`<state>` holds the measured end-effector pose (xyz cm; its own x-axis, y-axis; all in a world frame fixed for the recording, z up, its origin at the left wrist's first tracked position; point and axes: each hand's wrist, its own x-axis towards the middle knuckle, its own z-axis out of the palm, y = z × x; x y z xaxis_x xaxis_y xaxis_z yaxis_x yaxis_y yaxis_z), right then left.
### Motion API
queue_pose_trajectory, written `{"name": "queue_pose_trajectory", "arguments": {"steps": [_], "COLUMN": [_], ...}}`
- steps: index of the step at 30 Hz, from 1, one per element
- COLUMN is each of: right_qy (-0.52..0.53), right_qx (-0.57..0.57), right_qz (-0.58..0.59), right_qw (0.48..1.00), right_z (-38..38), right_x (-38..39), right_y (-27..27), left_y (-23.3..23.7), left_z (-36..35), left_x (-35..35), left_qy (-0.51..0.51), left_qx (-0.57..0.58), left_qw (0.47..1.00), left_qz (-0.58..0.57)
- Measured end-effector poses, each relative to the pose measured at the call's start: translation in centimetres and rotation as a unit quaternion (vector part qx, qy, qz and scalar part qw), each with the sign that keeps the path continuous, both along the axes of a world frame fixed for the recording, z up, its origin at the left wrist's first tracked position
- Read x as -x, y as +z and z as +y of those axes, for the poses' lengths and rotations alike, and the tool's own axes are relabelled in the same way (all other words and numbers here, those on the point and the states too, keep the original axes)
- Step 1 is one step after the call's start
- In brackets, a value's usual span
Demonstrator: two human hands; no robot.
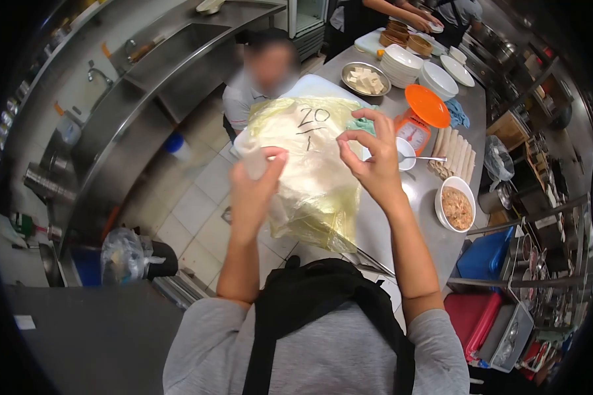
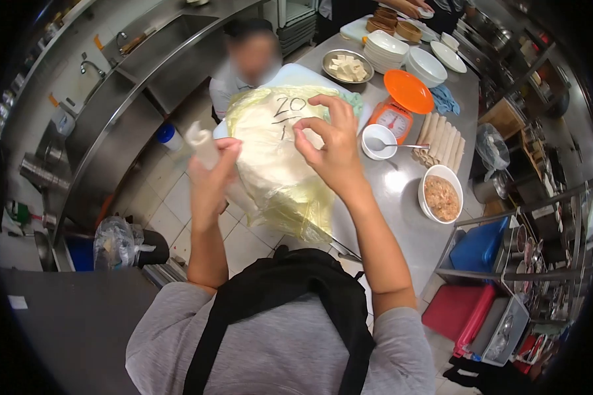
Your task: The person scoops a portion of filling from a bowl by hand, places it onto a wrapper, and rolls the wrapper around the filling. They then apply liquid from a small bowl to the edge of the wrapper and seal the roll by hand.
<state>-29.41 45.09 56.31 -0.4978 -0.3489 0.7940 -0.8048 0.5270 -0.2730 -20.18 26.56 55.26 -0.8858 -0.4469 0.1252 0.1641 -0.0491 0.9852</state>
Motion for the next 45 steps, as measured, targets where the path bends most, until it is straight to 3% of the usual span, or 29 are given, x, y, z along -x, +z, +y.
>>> {"name": "queue_pose_trajectory", "arguments": {"steps": [5,8,9,11,12,13,15,17,19,20,22,34,45], "right_qy": [0.18,0.291,0.328,0.318,0.265,0.227,0.315,0.384,0.369,0.38,0.39,0.445,0.462], "right_qx": [0.159,0.203,0.191,-0.192,-0.361,-0.514,-0.345,-0.042,0.001,-0.008,0.098,0.227,0.254], "right_qz": [-0.185,-0.34,-0.43,-0.391,-0.31,-0.2,-0.363,-0.488,-0.672,-0.671,-0.76,-0.792,-0.774], "right_qw": [0.953,0.871,0.819,0.842,0.839,0.803,0.806,0.783,0.642,0.637,0.51,0.351,0.35], "right_z": [-8.0,-14.0,-17.7,-18.3,-18.3,-18.1,-17.6,-17.1,-15.8,-15.4,-14.9,-13.6,-11.9], "right_x": [-1.2,-3.7,-5.3,-9.4,-10.0,-10.6,-10.4,-7.8,-6.1,-6.0,-5.5,-5.0,-4.5], "right_y": [-2.0,-6.6,-11.9,-18.7,-18.8,-18.3,-17.3,-16.9,-11.1,-10.4,-9.5,-8.3,-7.3], "left_y": [2.9,2.5,2.1,0.4,-0.5,-0.8,-2.3,-3.3,-2.9,-2.5,-1.6,-2.0,-3.0], "left_z": [-7.5,-11.7,-12.9,-13.9,-14.4,-15.3,-15.8,-15.5,-14.9,-14.6,-13.9,-12.9,-10.7], "left_x": [-7.7,-12.5,-13.8,-16.5,-17.5,-17.4,-17.6,-18.9,-18.5,-18.1,-17.2,-13.9,-10.5], "left_qy": [0.18,0.296,0.313,0.334,0.353,0.37,0.382,0.38,0.371,0.361,0.331,0.256,0.157], "left_qx": [0.074,0.078,0.072,0.061,0.068,0.077,0.039,-0.008,-0.012,-0.015,-0.003,-0.023,-0.035], "left_qw": [0.979,0.948,0.941,0.934,0.931,0.925,0.923,0.925,0.929,0.932,0.943,0.966,0.987], "left_qz": [0.067,0.091,0.104,0.108,0.066,0.036,0.033,0.019,0.018,0.024,0.038,0.012,-0.022]}}
